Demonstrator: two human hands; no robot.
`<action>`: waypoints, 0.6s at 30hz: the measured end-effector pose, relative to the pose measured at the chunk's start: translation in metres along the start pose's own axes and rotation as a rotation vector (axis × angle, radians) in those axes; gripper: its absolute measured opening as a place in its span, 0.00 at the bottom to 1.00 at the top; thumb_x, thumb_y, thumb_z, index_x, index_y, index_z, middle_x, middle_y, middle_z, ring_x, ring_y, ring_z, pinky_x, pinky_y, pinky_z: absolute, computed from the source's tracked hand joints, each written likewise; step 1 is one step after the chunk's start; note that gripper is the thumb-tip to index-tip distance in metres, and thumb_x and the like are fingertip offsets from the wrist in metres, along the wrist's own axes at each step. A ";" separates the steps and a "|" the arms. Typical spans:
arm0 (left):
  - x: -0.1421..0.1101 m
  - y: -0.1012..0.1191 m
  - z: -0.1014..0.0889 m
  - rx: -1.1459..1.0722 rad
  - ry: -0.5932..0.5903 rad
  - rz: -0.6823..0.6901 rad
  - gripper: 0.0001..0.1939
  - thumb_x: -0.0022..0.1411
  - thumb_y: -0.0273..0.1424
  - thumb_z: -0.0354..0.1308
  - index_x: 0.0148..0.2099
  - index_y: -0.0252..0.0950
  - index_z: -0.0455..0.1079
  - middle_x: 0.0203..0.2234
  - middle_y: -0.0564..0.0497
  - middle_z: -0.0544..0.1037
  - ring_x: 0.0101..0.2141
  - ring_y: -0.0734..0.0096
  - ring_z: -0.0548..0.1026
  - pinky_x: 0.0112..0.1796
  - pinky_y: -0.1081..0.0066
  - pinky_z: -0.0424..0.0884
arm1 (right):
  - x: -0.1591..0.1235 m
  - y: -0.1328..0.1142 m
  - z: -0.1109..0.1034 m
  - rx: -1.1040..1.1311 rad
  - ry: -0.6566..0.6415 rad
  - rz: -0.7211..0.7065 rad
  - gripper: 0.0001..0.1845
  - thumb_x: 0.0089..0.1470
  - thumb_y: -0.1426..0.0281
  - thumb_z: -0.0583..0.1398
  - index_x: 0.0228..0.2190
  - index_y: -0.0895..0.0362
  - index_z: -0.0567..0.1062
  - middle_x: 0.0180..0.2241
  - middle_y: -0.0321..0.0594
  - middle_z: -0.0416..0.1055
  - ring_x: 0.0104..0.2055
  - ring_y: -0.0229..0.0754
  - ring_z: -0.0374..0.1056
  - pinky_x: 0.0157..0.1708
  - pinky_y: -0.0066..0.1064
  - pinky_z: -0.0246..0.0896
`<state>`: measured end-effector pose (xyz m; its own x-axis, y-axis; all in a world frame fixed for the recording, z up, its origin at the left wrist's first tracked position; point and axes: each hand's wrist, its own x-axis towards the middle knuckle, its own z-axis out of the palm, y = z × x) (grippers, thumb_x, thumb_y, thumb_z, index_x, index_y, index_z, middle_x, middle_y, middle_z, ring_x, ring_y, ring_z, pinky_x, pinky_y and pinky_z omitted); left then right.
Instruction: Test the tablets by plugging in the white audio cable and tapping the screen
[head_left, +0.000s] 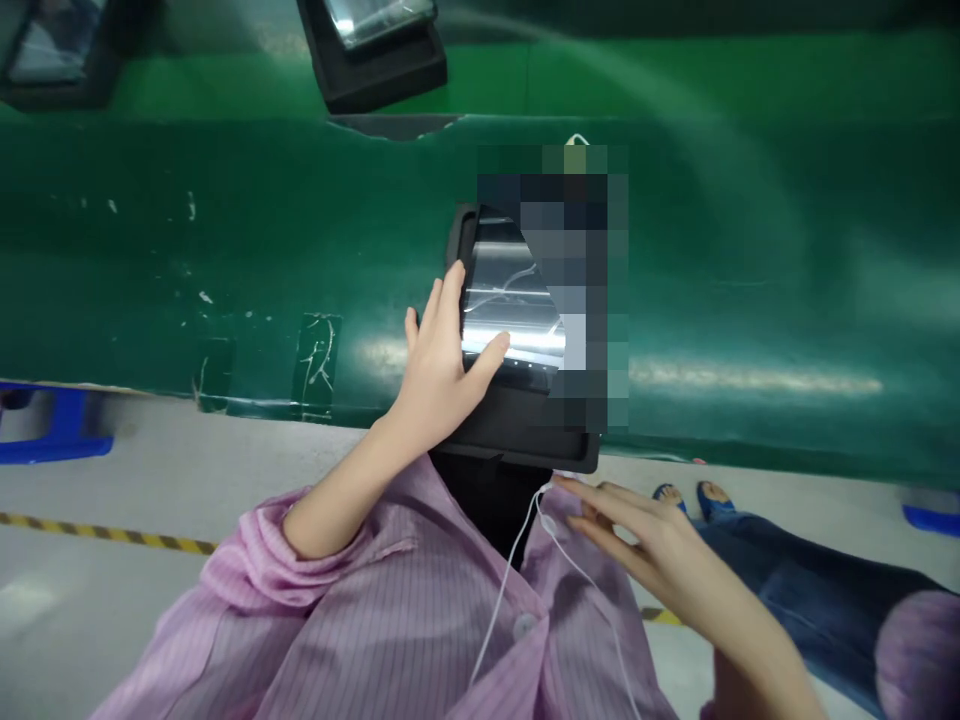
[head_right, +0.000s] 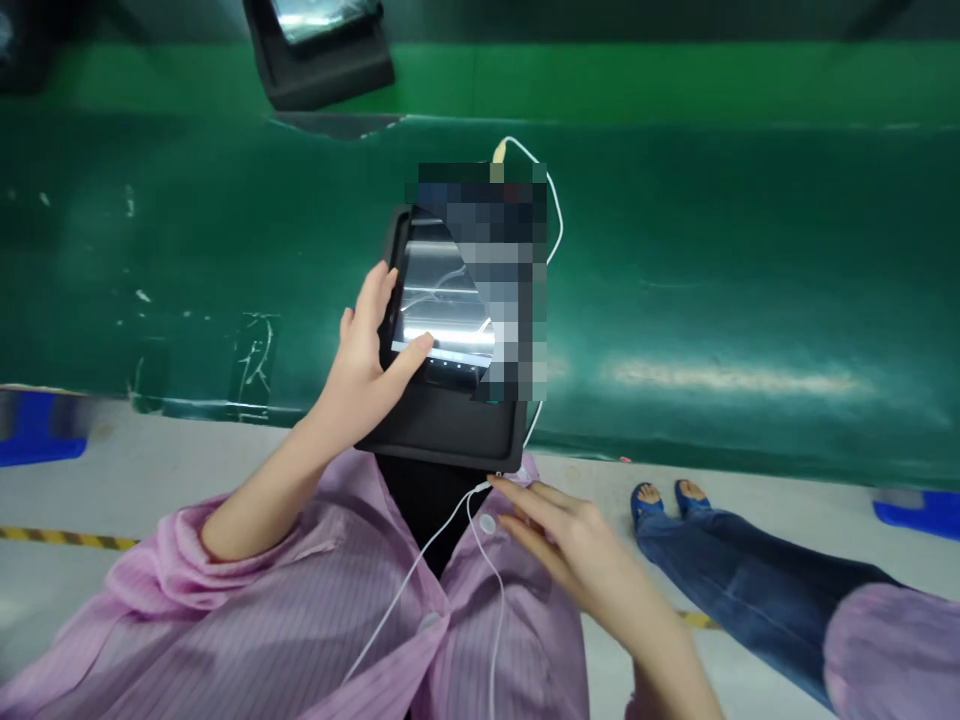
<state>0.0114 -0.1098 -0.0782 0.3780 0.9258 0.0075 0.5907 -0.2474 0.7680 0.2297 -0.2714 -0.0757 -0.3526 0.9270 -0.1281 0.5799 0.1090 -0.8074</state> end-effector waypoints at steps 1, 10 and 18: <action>0.000 -0.001 0.000 -0.021 0.007 0.003 0.36 0.68 0.40 0.51 0.70 0.44 0.36 0.70 0.39 0.48 0.69 0.50 0.44 0.62 0.38 0.31 | 0.002 0.004 0.013 -0.039 0.030 -0.007 0.19 0.70 0.63 0.49 0.53 0.56 0.73 0.35 0.44 0.77 0.33 0.41 0.76 0.32 0.29 0.74; -0.004 0.003 0.000 -0.020 0.030 0.005 0.38 0.66 0.39 0.53 0.70 0.42 0.35 0.69 0.38 0.50 0.69 0.52 0.47 0.63 0.40 0.33 | 0.002 -0.014 0.021 -0.211 0.220 -0.259 0.15 0.70 0.71 0.50 0.36 0.58 0.76 0.33 0.43 0.75 0.31 0.37 0.74 0.31 0.26 0.70; -0.003 0.009 -0.001 0.008 0.036 -0.040 0.38 0.66 0.39 0.52 0.69 0.40 0.34 0.69 0.37 0.50 0.69 0.52 0.46 0.63 0.39 0.34 | 0.003 -0.041 -0.002 -0.101 0.144 -0.319 0.12 0.69 0.67 0.53 0.42 0.55 0.77 0.37 0.36 0.80 0.38 0.36 0.77 0.41 0.23 0.74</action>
<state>0.0146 -0.1150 -0.0701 0.3283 0.9446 0.0002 0.6108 -0.2125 0.7628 0.2064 -0.2723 -0.0417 -0.4245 0.8810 0.2089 0.5297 0.4288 -0.7318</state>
